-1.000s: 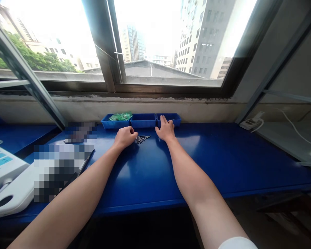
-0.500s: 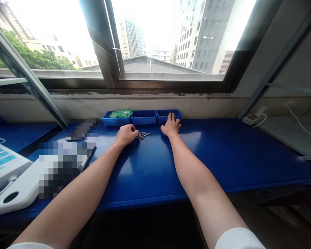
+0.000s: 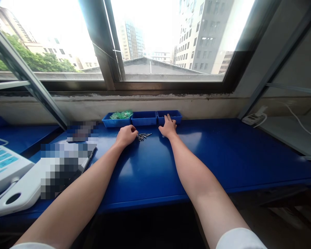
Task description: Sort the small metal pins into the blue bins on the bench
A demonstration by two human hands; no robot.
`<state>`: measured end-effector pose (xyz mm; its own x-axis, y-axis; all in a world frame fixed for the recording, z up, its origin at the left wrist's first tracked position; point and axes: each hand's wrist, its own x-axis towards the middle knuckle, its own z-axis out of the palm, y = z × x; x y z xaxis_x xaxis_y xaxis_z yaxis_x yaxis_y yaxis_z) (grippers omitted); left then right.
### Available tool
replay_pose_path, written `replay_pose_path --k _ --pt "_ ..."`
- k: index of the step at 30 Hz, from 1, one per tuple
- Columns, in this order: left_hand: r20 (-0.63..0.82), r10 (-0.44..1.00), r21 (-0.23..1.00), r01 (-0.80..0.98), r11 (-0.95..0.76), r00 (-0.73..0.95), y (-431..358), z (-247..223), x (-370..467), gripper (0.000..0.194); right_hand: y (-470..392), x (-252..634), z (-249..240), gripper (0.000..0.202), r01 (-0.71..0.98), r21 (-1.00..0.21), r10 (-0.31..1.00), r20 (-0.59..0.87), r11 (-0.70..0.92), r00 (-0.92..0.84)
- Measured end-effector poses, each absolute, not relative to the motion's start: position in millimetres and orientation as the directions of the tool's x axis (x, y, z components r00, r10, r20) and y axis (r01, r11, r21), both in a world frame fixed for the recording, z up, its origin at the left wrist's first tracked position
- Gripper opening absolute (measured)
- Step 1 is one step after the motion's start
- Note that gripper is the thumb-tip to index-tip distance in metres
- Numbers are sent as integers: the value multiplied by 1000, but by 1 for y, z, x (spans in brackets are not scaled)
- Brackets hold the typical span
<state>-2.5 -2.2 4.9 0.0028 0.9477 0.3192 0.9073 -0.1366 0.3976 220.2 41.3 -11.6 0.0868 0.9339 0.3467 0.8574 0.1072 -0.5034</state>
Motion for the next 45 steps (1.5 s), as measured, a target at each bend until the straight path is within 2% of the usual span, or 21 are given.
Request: replay_pose_path --k 3,6,10,12,14,19,21,23,25,27,30,32,37,42,45 --pt "315 949 403 905 -137 4 -2 4 -3 18 41 223 -9 74 827 -559 903 385 62 192" --pt "305 952 404 905 -133 4 -3 5 -3 19 39 228 -5 75 787 -616 885 346 -36 311" --pt "295 955 410 901 -141 15 -4 5 -3 19 38 231 -4 74 751 -660 923 297 12 246" --pt "294 956 413 898 -149 23 -4 5 -3 19 39 231 -4 71 752 -658 930 298 38 214" --pt "292 956 414 897 -153 29 -3 5 -3 19 40 230 -5 69 773 -634 931 279 -5 234" --pt "284 958 408 901 -151 33 -1 3 -4 20 42 231 -7 76 755 -627 867 254 -190 429" --pt "298 954 406 899 -165 41 0 2 -5 20 42 232 -8 78 722 -660 824 279 -208 493" --pt "311 950 404 898 -173 43 0 1 -5 21 40 231 -7 69 724 -676 784 371 -140 498" --pt "312 950 402 900 -167 37 0 2 -6 23 36 227 -5 49 764 -645 779 494 30 386" --pt "307 952 398 905 -148 21 0 3 -6 25 29 217 -2 29 768 -583 820 555 263 141" --pt "307 952 381 916 -129 6 1 3 -6 28 16 200 3 16 663 -537 835 483 522 -266" --pt "310 951 363 924 -123 5 1 3 -5 31 9 189 6 11 630 -518 814 425 578 -397" --pt "292 956 353 928 -119 12 1 1 -3 36 1 178 8 11 623 -500 799 353 601 -488" --pt "263 964 365 922 -129 31 0 2 -3 40 -2 169 6 30 634 -451 778 360 628 -515" --pt "239 970 377 917 -134 44 0 1 -4 42 -5 162 3 31 684 -391 787 343 616 -513"
